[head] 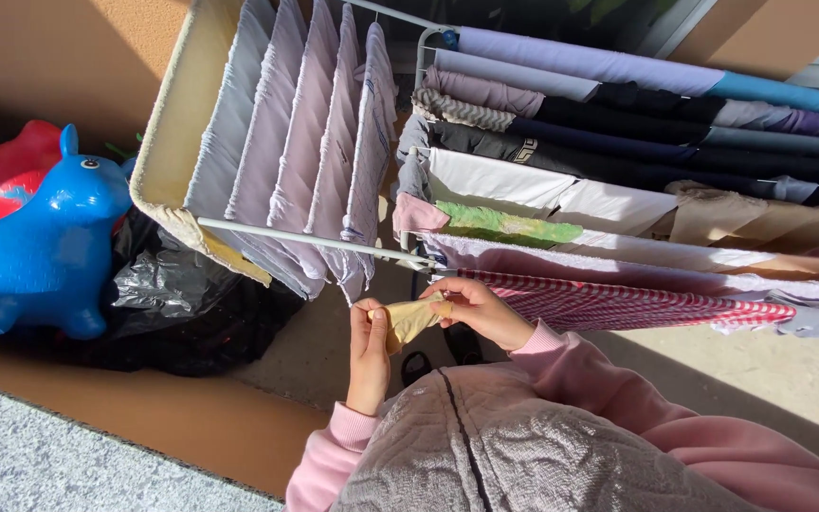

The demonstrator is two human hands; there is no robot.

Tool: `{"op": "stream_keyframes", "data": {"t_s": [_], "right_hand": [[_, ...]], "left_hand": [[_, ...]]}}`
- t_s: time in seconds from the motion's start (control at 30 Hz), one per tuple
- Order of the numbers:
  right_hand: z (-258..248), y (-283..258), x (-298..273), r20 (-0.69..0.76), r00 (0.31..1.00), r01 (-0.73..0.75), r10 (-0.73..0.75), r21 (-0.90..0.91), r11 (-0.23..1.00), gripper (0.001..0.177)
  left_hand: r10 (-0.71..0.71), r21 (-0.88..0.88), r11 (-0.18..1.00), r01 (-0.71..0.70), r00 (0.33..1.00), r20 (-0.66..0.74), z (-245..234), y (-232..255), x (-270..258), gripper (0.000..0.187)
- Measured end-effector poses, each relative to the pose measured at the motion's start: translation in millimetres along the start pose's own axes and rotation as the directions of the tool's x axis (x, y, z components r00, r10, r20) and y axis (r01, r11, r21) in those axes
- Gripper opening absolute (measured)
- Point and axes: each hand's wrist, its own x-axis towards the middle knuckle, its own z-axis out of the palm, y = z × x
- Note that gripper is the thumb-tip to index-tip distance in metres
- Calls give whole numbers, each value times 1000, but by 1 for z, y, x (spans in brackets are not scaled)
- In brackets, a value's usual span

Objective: The person takes wet clothes from a white laundry basket and hangs them on a metal drying rack on a balcony. They handle several items including a white shirt, a pink shirt, gray underwear, and a gray t-shirt, spreading each out before placing it on the rack.

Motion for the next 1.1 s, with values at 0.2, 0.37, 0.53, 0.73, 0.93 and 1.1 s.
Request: {"op": "stream_keyframes", "data": {"t_s": [0.2,0.37,0.53,0.73,0.93,1.1], "right_hand": [[7,-15,-9,-76,997,27,-16,147,989,29],[0,-20,-11,-81,996,52,-39,170,984,33],[0,-29,-15,9,1000,19,-23,352,936,38],[-7,-23,-22,-10,1000,-1,4,273,962,29],[-21,6,-19,-43,998,-39,56,328,944,20],[-18,3,-23,-43,998,-17,41,445,895,16]], "left_hand": [[-78,-68,995,72,993,-89,12,42,-11,24],[-239,-143,961,237,971,3,11,47,-13,35],[-236,-22,972,235,971,-35,12,41,-15,25],[-136,4,991,137,985,-102,2,18,-6,23],[-70,-75,996,57,978,-195,6,28,-11,23],[13,-149,988,-50,972,-237,-17,-25,2,22]]}}
